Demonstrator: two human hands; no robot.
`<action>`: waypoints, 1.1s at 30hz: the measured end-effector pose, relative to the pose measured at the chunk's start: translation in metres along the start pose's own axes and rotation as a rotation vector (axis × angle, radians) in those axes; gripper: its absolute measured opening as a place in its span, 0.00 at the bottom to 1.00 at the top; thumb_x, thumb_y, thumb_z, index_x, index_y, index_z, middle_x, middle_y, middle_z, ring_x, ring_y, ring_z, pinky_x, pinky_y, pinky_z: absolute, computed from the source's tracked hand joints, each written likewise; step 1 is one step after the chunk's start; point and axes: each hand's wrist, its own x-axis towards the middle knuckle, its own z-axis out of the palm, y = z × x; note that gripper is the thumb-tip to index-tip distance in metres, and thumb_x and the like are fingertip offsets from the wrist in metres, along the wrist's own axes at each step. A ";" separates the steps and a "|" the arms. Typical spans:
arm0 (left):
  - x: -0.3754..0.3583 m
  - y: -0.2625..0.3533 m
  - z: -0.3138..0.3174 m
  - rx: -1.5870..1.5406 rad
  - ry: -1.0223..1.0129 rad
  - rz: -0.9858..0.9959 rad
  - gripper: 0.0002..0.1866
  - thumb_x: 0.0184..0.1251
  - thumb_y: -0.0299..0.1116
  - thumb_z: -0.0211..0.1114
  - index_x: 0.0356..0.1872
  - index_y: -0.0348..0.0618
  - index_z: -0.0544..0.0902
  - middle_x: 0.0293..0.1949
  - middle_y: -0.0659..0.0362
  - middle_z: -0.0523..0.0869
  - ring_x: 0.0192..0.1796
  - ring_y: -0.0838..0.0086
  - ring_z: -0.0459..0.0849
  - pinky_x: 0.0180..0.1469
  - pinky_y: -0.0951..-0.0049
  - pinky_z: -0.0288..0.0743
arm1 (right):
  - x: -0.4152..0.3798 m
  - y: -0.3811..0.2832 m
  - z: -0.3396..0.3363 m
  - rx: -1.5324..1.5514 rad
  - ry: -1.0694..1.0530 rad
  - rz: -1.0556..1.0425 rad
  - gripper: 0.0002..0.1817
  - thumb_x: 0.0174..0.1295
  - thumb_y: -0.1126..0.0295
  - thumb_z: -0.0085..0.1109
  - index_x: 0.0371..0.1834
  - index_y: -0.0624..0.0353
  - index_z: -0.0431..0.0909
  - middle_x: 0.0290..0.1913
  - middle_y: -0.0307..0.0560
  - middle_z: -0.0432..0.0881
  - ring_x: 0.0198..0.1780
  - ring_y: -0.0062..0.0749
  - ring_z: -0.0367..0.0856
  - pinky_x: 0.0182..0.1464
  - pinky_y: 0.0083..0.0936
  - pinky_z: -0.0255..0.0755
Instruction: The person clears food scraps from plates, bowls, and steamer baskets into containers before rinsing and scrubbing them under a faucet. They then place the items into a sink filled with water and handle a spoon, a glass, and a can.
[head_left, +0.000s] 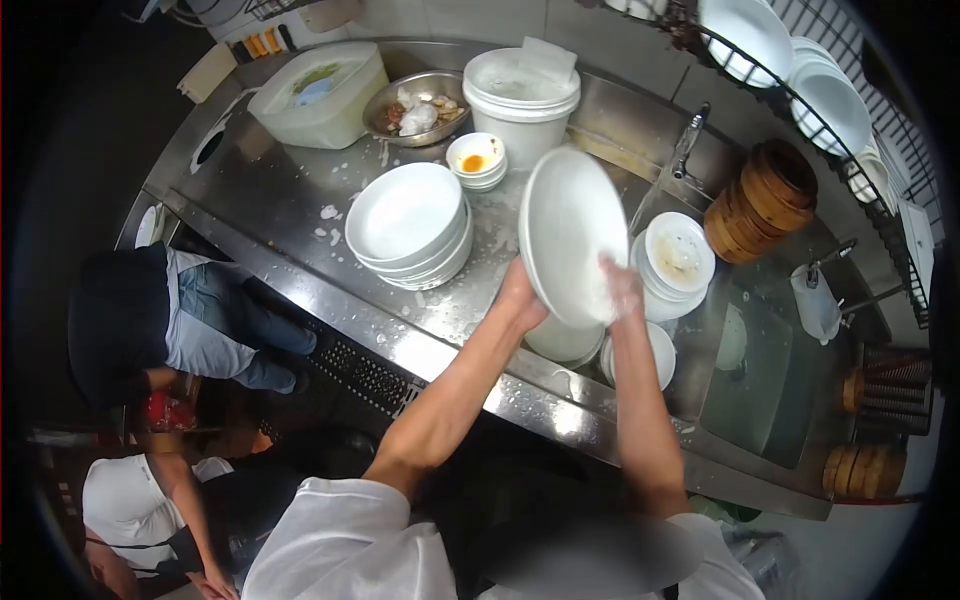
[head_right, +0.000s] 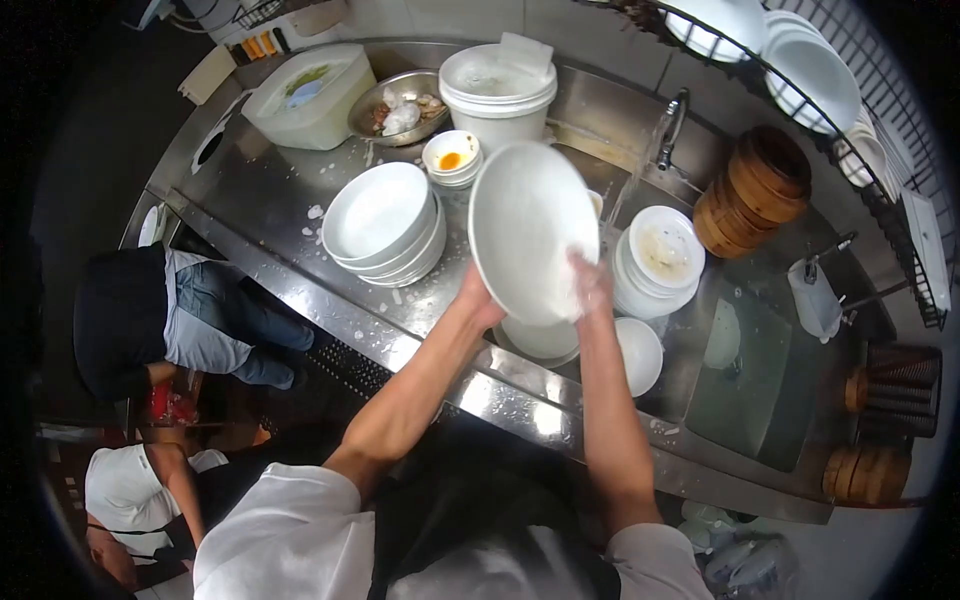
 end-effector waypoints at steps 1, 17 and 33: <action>-0.015 0.015 -0.005 -0.026 0.001 -0.031 0.22 0.73 0.39 0.43 0.57 0.33 0.72 0.49 0.50 0.81 0.47 0.63 0.83 0.48 0.65 0.81 | 0.009 -0.013 0.015 -0.148 0.054 -0.054 0.16 0.57 0.69 0.62 0.44 0.69 0.79 0.37 0.50 0.83 0.32 0.34 0.81 0.34 0.30 0.76; 0.001 0.026 -0.129 2.055 -0.060 0.611 0.23 0.63 0.35 0.55 0.60 0.44 0.71 0.63 0.47 0.69 0.59 0.49 0.69 0.58 0.49 0.65 | -0.002 -0.078 0.234 -0.649 -0.388 -0.322 0.20 0.54 0.70 0.48 0.43 0.79 0.72 0.35 0.70 0.80 0.27 0.49 0.84 0.25 0.38 0.79; 0.020 0.017 -0.124 2.141 -0.064 0.685 0.27 0.53 0.32 0.62 0.59 0.49 0.72 0.60 0.47 0.70 0.56 0.49 0.69 0.55 0.49 0.64 | 0.044 -0.027 0.143 -0.336 -0.495 0.067 0.17 0.66 0.62 0.51 0.54 0.58 0.74 0.30 0.42 0.80 0.27 0.20 0.77 0.28 0.18 0.71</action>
